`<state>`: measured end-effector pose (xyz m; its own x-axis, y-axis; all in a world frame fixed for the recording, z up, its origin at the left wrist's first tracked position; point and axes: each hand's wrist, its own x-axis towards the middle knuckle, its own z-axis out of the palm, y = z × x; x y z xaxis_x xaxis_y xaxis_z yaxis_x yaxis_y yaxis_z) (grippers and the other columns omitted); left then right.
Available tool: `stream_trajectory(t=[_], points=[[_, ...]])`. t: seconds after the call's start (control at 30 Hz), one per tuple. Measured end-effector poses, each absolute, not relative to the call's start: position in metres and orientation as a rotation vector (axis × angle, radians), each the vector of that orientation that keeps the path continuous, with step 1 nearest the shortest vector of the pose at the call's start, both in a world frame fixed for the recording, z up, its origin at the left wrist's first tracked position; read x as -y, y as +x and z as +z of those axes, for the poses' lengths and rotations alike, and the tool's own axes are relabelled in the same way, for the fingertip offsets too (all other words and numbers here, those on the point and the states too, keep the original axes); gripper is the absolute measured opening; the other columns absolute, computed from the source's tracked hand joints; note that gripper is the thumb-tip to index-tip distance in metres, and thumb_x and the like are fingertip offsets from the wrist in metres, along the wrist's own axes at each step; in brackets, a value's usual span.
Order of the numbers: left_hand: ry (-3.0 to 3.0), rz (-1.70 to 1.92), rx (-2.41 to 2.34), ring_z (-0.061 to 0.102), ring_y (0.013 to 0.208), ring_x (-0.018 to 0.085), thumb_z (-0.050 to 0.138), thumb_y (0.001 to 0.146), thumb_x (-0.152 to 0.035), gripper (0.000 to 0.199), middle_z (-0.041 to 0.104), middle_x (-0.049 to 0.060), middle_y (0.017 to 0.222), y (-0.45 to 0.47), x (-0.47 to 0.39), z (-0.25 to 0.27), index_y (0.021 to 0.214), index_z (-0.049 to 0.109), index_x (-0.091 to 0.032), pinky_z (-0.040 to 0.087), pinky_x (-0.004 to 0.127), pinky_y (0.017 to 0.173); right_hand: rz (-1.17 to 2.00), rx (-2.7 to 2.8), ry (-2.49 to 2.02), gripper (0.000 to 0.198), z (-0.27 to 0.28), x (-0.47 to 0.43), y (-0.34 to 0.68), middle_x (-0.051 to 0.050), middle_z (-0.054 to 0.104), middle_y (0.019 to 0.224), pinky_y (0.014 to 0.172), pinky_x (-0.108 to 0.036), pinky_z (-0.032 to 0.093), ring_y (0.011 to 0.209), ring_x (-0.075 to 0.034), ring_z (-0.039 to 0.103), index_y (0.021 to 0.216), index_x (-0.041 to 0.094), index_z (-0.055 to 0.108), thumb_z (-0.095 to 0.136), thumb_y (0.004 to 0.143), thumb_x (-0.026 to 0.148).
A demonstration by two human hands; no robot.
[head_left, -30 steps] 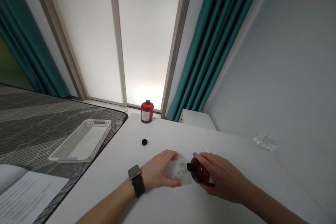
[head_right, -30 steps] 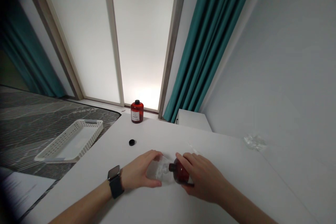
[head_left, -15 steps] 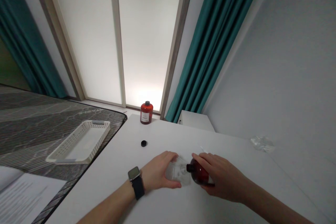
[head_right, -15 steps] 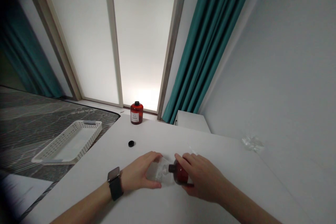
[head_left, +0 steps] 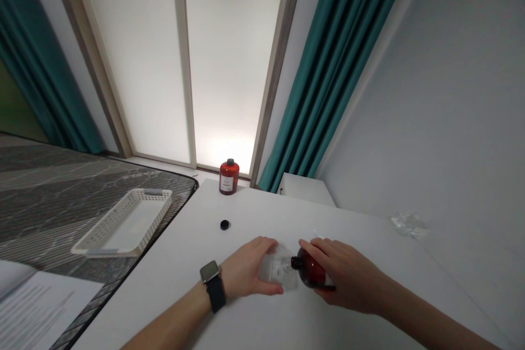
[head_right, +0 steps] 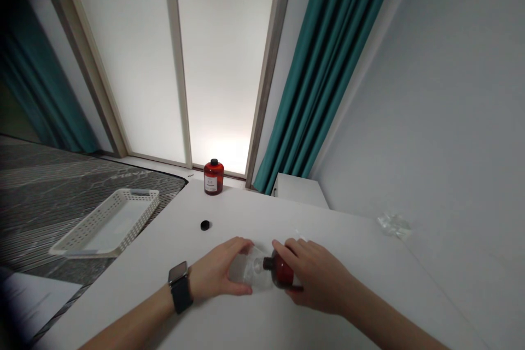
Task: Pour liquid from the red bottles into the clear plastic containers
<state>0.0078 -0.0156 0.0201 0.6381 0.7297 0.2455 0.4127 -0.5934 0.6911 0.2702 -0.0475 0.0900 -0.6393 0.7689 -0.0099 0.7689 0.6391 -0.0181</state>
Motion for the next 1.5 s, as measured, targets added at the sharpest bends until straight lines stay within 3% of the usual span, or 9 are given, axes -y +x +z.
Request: stream_trajectory(t=[1.5], points=[[2.244,0.683,-0.898,0.060,0.098,0.028,0.087,0.063,-0.037,0.067,0.062,0.009,0.109,0.0084,0.0178,0.0247,0.116,0.051,-0.019,0.049,0.039,0.086,-0.056,-2.837,1.366,0.080,0.0917,0.0511,0.2684,-0.016,0.062,0.121,0.083,-0.045,0.051,0.102,-0.032,0.062,0.140,0.018,0.041,0.069,0.065,0.019]])
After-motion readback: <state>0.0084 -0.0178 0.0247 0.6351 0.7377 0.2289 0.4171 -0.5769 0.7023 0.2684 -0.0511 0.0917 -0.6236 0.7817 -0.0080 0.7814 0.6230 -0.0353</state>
